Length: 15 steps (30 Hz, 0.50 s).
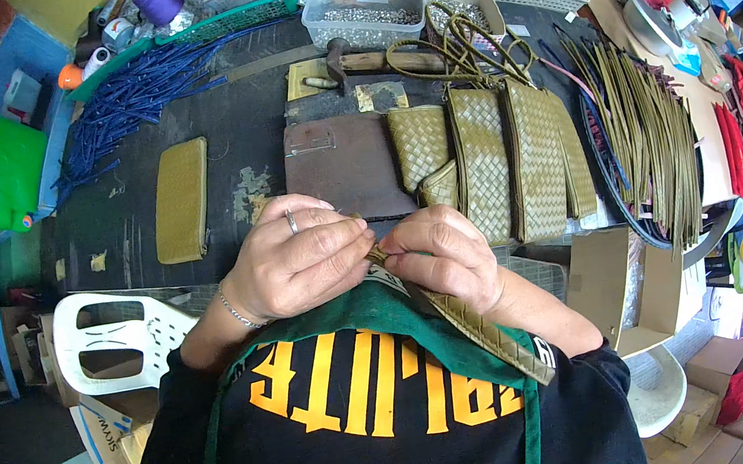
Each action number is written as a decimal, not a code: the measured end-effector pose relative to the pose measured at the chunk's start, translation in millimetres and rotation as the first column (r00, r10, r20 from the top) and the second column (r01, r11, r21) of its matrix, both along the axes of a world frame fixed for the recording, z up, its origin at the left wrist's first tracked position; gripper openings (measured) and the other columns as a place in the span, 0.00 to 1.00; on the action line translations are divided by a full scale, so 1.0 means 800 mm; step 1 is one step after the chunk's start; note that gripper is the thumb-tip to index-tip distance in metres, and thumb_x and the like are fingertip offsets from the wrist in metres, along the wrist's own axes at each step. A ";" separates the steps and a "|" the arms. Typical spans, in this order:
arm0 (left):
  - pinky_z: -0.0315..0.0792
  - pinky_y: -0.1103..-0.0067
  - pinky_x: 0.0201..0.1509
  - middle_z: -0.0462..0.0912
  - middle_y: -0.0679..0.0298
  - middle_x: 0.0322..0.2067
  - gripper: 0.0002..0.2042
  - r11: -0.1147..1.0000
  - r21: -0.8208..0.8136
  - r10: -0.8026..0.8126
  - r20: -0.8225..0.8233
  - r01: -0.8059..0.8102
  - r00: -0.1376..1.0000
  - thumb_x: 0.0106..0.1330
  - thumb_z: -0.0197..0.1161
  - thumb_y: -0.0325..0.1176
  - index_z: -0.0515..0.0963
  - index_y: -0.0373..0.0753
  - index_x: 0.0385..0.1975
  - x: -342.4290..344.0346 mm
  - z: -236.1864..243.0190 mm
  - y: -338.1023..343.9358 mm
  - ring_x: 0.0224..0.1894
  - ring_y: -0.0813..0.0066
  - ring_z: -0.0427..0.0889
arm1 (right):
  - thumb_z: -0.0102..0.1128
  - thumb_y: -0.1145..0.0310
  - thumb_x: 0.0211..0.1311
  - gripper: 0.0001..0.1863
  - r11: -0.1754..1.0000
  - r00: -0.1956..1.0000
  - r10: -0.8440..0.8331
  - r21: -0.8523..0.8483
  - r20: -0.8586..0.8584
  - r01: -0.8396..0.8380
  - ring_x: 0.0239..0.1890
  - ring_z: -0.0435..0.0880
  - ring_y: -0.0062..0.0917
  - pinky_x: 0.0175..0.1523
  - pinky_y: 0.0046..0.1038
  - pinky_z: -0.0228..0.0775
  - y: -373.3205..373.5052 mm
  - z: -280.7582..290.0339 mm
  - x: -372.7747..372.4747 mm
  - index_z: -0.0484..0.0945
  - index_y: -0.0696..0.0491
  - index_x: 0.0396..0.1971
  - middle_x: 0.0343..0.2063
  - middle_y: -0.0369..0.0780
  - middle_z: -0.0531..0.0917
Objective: The person constructs a handbag by threading a leather strap through pre-cut holes on a woven leather bag panel and then hammers a metal rivet into the strap to secure it.
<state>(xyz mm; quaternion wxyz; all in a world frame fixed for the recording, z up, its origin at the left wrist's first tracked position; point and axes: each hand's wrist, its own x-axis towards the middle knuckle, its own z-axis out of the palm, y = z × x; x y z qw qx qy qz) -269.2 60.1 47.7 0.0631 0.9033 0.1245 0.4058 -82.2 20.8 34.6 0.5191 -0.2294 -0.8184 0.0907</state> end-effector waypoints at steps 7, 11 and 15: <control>0.66 0.79 0.39 0.75 0.69 0.27 0.06 0.999 0.034 0.022 0.011 -0.023 1.000 0.45 0.62 0.29 0.75 0.37 0.23 0.001 0.000 0.001 0.30 0.78 0.75 | 0.60 0.78 0.32 0.15 0.998 0.995 -0.026 0.062 0.093 0.020 0.28 0.75 0.30 0.29 0.25 0.68 0.002 0.009 0.003 0.73 0.60 0.27 0.28 0.44 0.74; 0.65 0.79 0.39 0.73 0.69 0.26 0.06 1.000 0.003 0.004 0.016 -0.004 1.000 0.45 0.60 0.28 0.74 0.37 0.24 0.004 0.000 0.003 0.29 0.77 0.74 | 0.59 0.76 0.33 0.14 0.999 0.990 -0.013 0.051 0.139 0.006 0.28 0.75 0.31 0.29 0.25 0.68 0.006 0.013 0.006 0.73 0.61 0.26 0.26 0.43 0.74; 0.66 0.79 0.38 0.75 0.65 0.30 0.09 1.000 0.015 0.004 -0.101 -0.002 0.995 0.42 0.63 0.26 0.76 0.35 0.25 0.001 0.002 0.003 0.31 0.75 0.74 | 0.59 0.75 0.37 0.12 1.000 0.999 0.007 -0.021 0.033 -0.006 0.27 0.74 0.30 0.30 0.26 0.67 0.011 0.004 0.005 0.72 0.60 0.26 0.25 0.43 0.75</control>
